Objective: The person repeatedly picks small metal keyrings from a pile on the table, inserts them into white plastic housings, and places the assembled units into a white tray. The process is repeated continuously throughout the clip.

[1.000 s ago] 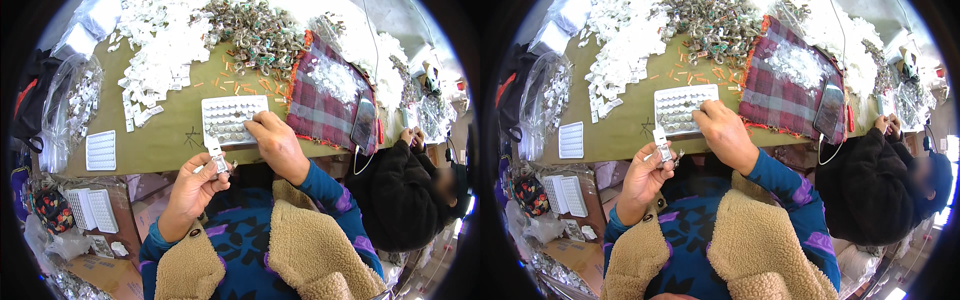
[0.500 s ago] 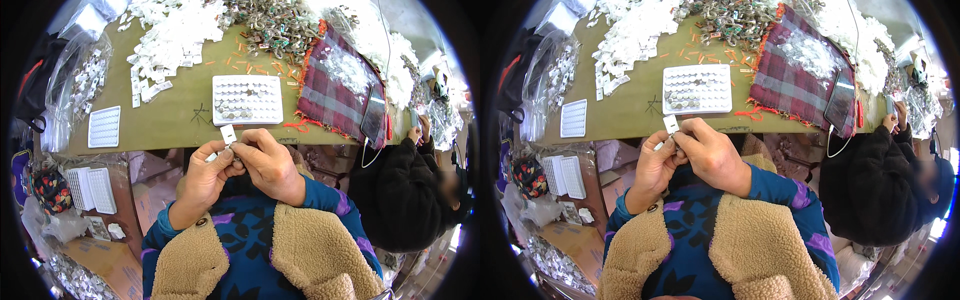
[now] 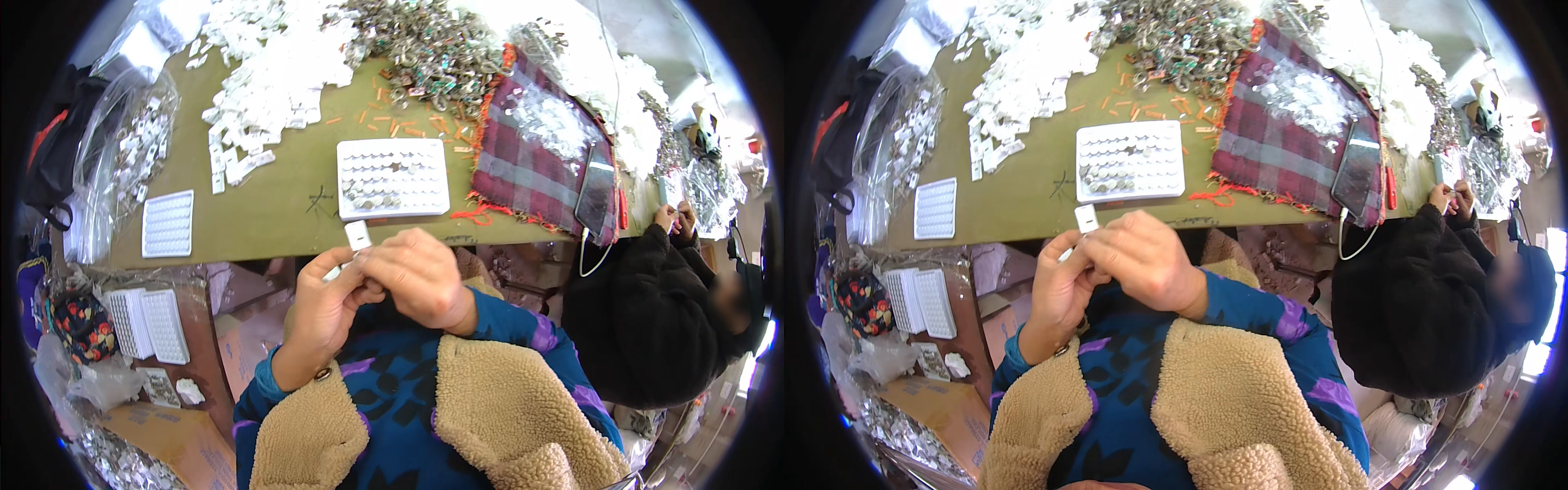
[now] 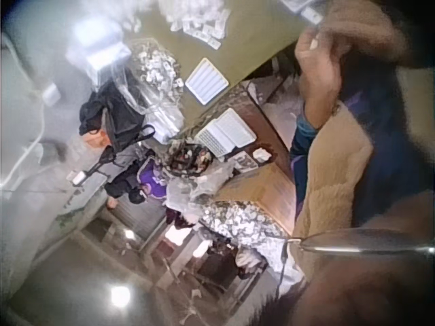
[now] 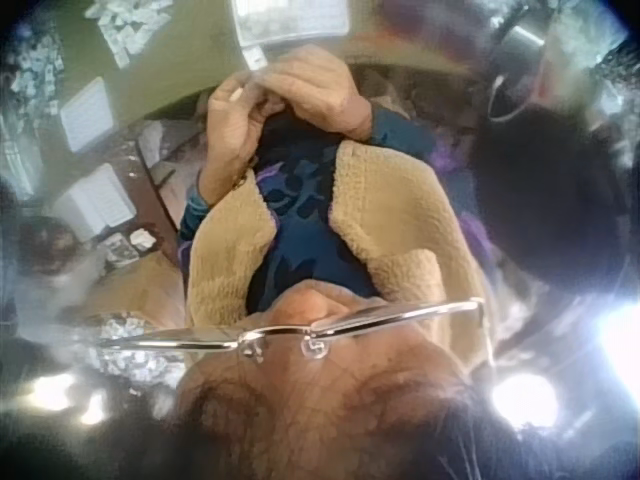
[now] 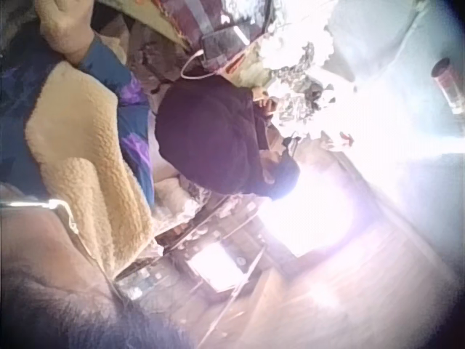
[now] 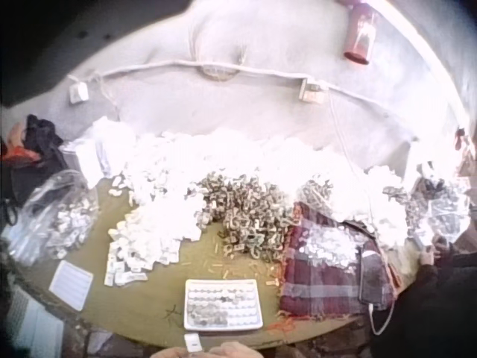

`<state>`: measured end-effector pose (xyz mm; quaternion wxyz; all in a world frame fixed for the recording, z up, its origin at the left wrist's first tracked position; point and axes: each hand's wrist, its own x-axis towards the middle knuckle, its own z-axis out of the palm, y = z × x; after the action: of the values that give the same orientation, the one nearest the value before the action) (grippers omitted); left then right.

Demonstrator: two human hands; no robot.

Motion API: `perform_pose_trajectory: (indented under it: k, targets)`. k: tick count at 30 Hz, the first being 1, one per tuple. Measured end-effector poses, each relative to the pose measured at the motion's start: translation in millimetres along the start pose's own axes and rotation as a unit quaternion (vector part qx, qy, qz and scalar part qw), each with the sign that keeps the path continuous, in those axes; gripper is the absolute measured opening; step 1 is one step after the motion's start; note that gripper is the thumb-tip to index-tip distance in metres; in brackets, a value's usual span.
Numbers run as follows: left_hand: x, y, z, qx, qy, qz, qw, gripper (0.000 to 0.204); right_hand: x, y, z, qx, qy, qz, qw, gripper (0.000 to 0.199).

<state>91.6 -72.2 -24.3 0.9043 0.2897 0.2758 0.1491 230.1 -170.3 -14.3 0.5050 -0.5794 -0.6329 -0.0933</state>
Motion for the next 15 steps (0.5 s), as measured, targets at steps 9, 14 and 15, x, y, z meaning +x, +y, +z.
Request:
perform_pose_trajectory:
  k: [9, 14, 15]
  targets:
    - [14.5, 9.7, 4.1, 0.042, -0.024, 0.018, 0.999, 0.022, 10.2, 51.4, -39.2, -0.111, 0.053, 0.237, 0.964, 0.024]
    - [21.6, 11.6, 2.5, 0.051, -0.031, 0.005, 0.998, 0.021, 11.6, 78.7, -33.8, -0.185, -0.008, 0.19, 0.964, 0.022]
    - [22.6, 11.8, 2.0, 0.052, -0.025, -0.003, 0.998, 0.021, 10.0, 80.9, -31.9, -0.204, -0.032, 0.186, 0.961, 0.023]
